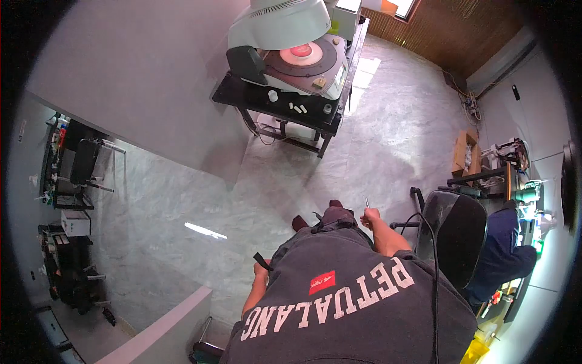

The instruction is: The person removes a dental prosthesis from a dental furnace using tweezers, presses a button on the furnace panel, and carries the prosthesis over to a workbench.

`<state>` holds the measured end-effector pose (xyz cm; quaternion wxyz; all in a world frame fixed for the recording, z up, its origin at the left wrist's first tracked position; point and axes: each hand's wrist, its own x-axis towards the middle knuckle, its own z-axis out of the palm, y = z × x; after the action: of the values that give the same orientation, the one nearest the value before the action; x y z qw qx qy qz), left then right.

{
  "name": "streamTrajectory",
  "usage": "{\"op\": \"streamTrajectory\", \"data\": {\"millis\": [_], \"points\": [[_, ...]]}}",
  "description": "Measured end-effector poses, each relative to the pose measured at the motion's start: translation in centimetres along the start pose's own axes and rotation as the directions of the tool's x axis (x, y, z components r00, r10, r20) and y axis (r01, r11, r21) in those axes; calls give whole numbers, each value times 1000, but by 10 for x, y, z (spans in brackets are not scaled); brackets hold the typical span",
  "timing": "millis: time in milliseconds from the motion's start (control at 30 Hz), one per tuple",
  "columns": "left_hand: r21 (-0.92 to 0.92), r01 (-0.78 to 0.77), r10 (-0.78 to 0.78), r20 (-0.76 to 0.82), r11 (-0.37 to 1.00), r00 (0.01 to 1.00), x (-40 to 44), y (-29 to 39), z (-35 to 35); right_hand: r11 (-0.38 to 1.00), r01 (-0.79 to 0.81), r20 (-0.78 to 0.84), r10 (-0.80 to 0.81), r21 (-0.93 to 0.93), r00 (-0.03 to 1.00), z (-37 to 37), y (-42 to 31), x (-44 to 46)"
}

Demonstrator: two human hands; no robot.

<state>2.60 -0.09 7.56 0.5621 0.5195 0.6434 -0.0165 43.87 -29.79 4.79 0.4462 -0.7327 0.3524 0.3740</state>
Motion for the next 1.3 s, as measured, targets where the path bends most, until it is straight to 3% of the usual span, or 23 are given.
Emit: {"op": "streamTrajectory", "data": {"millis": [167,267,467,600,733,867,1067,1167,1300], "points": [[-102,41,-43,-9,994,999,16,-20,3,1000,-5,15,5,-7,1000,-2,4,12],[20,112,-112,-8,994,994,43,-51,8,998,40,-20,-40,-42,999,-1,0,-1],[-54,-44,45,24,998,999,24,-33,0,1000,22,-7,-22,-9,1000,-1,-4,-6],[131,48,-45,-28,990,999,28,-26,4,1000,9,-12,-9,-5,1000,0,-7,-12],[77,-66,68,-26,995,997,25,-31,2,1000,11,-7,-10,12,1000,1,-9,-14],[-5,24,-24,-18,1000,1000,27,-31,4,1000,7,-15,-7,15,1000,2,-10,-17],[-51,-18,19,8,999,1000,26,-33,4,1000,15,-20,-15,-5,1000,3,-7,-12],[58,81,-80,-8,995,997,35,-38,8,1000,-1,14,1,-8,1000,0,-6,-10],[-36,-12,15,77,999,997,30,-36,3,1000,-8,12,7,26,1000,1,-4,-8]]}}
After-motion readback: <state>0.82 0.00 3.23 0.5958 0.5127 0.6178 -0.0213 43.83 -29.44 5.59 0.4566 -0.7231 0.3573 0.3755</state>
